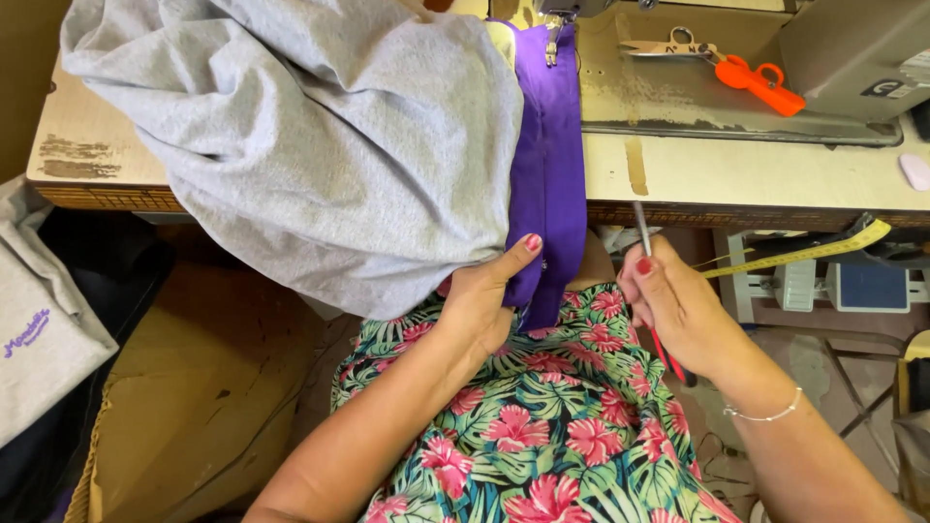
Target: Removing a purple fabric trim from a grey shirt by cutting the stitches with thread snips and scissors.
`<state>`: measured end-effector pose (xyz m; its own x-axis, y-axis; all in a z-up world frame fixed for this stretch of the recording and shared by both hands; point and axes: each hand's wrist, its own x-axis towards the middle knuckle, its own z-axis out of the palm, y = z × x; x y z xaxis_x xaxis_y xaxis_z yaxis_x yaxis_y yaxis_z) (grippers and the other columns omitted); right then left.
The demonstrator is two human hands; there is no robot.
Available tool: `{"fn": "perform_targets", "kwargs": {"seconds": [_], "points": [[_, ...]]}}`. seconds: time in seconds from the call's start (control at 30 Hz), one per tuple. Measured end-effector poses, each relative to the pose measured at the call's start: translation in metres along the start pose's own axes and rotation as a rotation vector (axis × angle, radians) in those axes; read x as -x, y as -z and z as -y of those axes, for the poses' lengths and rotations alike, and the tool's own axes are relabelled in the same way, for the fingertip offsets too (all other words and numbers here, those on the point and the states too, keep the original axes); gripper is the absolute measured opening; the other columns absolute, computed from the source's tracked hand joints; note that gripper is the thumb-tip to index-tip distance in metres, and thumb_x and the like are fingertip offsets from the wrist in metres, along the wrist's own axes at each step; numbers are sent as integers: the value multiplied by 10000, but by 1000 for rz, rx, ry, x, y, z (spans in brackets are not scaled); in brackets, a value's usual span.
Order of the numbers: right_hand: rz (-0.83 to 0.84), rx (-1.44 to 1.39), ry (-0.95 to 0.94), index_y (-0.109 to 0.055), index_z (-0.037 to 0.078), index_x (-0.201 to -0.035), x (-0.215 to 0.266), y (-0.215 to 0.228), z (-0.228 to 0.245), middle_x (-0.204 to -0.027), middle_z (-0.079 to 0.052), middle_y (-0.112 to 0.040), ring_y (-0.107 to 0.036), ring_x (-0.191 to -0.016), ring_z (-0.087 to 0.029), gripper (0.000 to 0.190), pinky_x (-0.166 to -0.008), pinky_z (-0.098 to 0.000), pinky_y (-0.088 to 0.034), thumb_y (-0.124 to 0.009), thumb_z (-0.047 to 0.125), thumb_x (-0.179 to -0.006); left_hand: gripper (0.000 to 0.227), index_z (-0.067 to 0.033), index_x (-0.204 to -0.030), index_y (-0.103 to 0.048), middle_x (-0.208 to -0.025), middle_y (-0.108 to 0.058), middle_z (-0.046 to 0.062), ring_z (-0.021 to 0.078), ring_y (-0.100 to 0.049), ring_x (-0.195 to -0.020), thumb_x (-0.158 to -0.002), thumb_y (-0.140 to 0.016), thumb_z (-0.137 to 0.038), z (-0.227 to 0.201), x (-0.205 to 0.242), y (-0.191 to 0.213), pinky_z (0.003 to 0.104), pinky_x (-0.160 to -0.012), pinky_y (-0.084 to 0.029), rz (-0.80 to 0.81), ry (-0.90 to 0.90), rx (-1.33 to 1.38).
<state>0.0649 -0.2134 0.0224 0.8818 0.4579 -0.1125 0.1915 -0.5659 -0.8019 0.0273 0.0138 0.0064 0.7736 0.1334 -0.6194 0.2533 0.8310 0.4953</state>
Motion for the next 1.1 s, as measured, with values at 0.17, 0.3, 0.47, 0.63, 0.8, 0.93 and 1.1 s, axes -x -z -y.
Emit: {"fn": "perform_targets", "kwargs": {"seconds": [0.17, 0.3, 0.47, 0.63, 0.8, 0.93, 1.1], "points": [[52, 182, -6, -726, 97, -1085, 10, 0, 62, -705, -128, -758, -775, -693, -300, 274, -762, -460, -605, -487, 229, -1062, 384, 42, -941, -768, -838, -724, 116, 217, -720, -792, -628, -969, -54, 7, -10, 4, 337, -730, -574, 39, 36, -8], [-63, 206, -59, -647, 209, -1146, 6, -2, 37, -533, -14, -636, -660, -503, -177, 287, -693, -340, -576, -374, 295, -1121, 411, 58, -963, -773, -872, -720, 124, 190, -692, -857, -655, -980, -118, 13, -20, 14, 340, -802, -564, 16, 6, -69], [-6, 177, -99, -688, 150, -896, -2, -5, 59, -539, -68, -734, -726, -556, -203, 250, -659, -340, -599, -522, 235, -1062, 416, 75, -958, -774, -886, -730, 161, 212, -702, -866, -651, -981, -115, 8, -14, 12, 363, -798, -569, -1, 32, -43], [-43, -53, -28, -714, 77, -882, -18, -15, 47, -674, -117, -791, -758, -627, -166, 169, -643, -337, -622, -644, 161, -1010, 433, 80, -956, -772, -885, -721, 165, 219, -697, -874, -641, -987, -126, 3, -9, 9, 374, -808, -564, -14, 41, -55], [-6, -299, -72, -702, -24, -935, -27, -19, 39, -774, -202, -791, -781, -702, -231, 133, -632, -391, -663, -686, 104, -967, 445, 97, -972, -768, -893, -723, 178, 236, -696, -889, -645, -983, -115, 4, -10, 10, 375, -836, -551, -3, 45, -40], [30, -403, -118, -669, -28, -1002, -36, -21, 17, -825, -191, -772, -771, -743, -230, 130, -664, -385, -666, -684, 94, -963, 431, 83, -959, -769, -876, -719, 157, 221, -692, -879, -653, -986, -129, 10, -18, 18, 357, -826, -555, 8, 46, -30], [18, -372, -178, -731, -53, -1077, -36, -17, 21, -827, -201, -770, -760, -741, -216, 185, -681, -382, -658, -670, 86, -972, 439, 67, -1000, -767, -925, -722, 151, 218, -684, -937, -671, -969, -143, 0, -5, 4, 358, -848, -552, 65, 53, -28]]}}
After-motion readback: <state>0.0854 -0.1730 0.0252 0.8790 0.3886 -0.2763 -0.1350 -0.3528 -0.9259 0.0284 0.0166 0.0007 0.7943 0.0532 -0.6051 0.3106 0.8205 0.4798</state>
